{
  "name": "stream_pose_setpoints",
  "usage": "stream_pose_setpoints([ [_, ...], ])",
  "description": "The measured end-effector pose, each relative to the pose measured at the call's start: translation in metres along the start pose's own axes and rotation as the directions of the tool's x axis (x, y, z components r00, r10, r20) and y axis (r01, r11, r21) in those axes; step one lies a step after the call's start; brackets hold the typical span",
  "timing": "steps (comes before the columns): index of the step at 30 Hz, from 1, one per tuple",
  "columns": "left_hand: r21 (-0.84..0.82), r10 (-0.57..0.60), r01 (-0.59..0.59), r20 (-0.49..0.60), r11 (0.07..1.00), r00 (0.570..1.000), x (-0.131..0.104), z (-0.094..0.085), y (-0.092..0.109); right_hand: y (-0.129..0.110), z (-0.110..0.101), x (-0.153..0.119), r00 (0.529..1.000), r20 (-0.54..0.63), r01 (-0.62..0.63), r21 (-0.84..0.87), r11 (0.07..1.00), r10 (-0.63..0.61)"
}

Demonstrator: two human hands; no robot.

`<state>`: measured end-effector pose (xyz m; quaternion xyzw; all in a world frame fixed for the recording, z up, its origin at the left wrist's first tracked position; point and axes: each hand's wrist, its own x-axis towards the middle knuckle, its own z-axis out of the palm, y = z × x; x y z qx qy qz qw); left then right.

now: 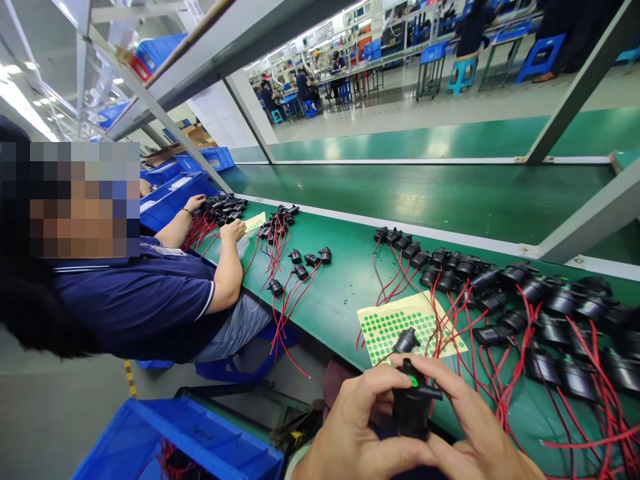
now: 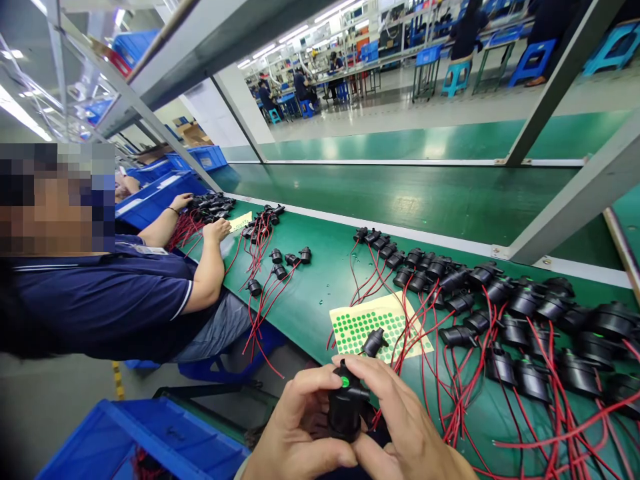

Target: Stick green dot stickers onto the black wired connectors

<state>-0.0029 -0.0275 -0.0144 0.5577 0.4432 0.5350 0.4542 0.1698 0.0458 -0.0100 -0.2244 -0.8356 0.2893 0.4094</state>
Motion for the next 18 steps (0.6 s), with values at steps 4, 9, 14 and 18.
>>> stream_pose_setpoints([
  [4, -0.046, -0.040, 0.043, 0.070, 0.998, 0.997, 0.0043, -0.0050, 0.0047, -0.0006, -0.0015, -0.0021, 0.997, 0.061, 0.049, -0.012, 0.999, -0.048],
  [9, -0.077, -0.073, 0.081, 0.111, 0.994, 0.991, 0.0051, -0.0070, 0.0041, 0.0010, -0.0012, -0.0029, 0.993, 0.084, 0.079, -0.012, 0.997, -0.078],
  [14, -0.125, -0.077, 0.082, 0.044, 0.989, 0.996, 0.0033, -0.0007, 0.0046, 0.0018, -0.0016, -0.0025, 0.996, 0.058, 0.067, 0.015, 0.998, -0.068],
  [18, -0.142, -0.074, 0.076, 0.023, 0.987, 0.997, 0.0013, 0.0017, 0.0056, 0.0042, -0.0013, -0.0048, 0.995, 0.037, 0.093, 0.034, 0.995, -0.094],
])
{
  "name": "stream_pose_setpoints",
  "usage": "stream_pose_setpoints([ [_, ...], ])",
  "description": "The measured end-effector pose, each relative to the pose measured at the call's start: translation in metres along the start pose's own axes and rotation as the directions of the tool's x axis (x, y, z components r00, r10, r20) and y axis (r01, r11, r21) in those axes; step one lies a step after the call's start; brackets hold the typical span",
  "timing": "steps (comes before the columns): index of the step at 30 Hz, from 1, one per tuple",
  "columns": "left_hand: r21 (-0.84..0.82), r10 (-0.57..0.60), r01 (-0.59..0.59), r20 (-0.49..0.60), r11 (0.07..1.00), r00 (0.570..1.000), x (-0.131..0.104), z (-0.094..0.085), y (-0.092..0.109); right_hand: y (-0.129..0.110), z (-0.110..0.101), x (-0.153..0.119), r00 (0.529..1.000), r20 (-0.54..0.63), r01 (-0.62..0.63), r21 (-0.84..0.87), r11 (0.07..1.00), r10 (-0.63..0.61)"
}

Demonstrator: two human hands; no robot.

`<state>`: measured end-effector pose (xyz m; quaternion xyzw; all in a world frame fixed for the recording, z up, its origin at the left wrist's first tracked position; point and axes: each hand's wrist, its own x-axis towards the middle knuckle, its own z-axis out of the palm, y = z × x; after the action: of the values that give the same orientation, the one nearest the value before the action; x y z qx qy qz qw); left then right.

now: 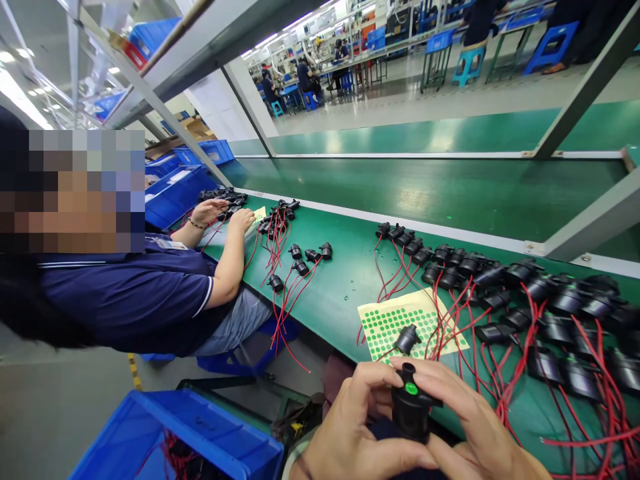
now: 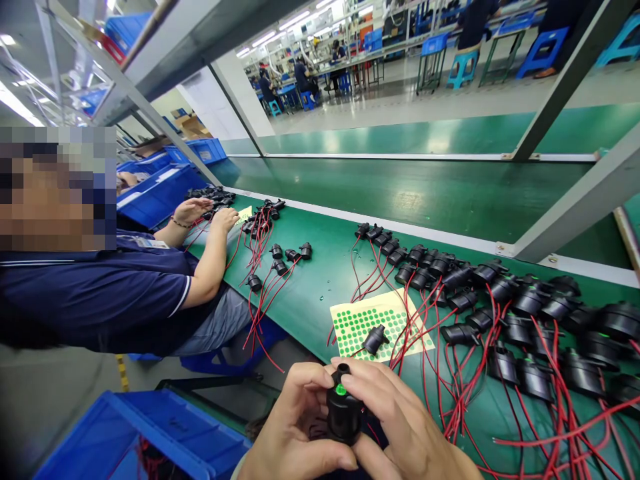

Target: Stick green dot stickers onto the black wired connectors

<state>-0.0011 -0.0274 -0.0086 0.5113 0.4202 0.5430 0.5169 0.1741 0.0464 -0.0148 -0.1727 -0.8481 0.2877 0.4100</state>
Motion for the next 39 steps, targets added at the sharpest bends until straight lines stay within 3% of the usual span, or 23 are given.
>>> stream_pose_setpoints([
  [6, 0.042, 0.039, -0.038, -0.010, 0.998, 0.999, -0.005, -0.002, -0.004, -0.001, -0.003, 0.004, 0.997, 0.009, 0.076, -0.014, 0.997, -0.076],
  [13, -0.013, 0.026, -0.027, -0.029, 1.000, 0.999, -0.004, 0.001, -0.005, 0.000, -0.001, 0.005, 0.996, -0.054, 0.073, -0.047, 0.996, -0.076],
  [19, -0.068, 0.030, -0.030, -0.010, 0.997, 1.000, -0.003, 0.000, -0.007, 0.002, 0.003, 0.003, 0.992, -0.124, 0.013, 0.061, 0.998, -0.006],
  [24, -0.002, 0.070, -0.070, -0.042, 0.998, 0.997, -0.005, -0.003, -0.009, 0.002, 0.000, 0.003, 0.998, -0.058, 0.025, 0.015, 1.000, -0.024],
  [31, -0.098, -0.074, 0.076, 0.025, 0.992, 0.997, 0.003, 0.000, -0.010, 0.006, -0.003, 0.000, 0.998, -0.042, -0.042, -0.055, 0.998, 0.040],
  [35, 0.016, -0.137, 0.137, 0.021, 0.990, 0.990, 0.010, -0.014, -0.024, 0.018, -0.022, -0.013, 0.992, -0.082, -0.114, -0.200, 0.973, 0.099],
  [39, 0.334, -0.085, 0.102, -0.063, 0.937, 0.994, 0.015, -0.043, -0.050, 0.044, -0.062, -0.034, 0.924, -0.214, -0.379, -0.376, 0.846, 0.318],
])
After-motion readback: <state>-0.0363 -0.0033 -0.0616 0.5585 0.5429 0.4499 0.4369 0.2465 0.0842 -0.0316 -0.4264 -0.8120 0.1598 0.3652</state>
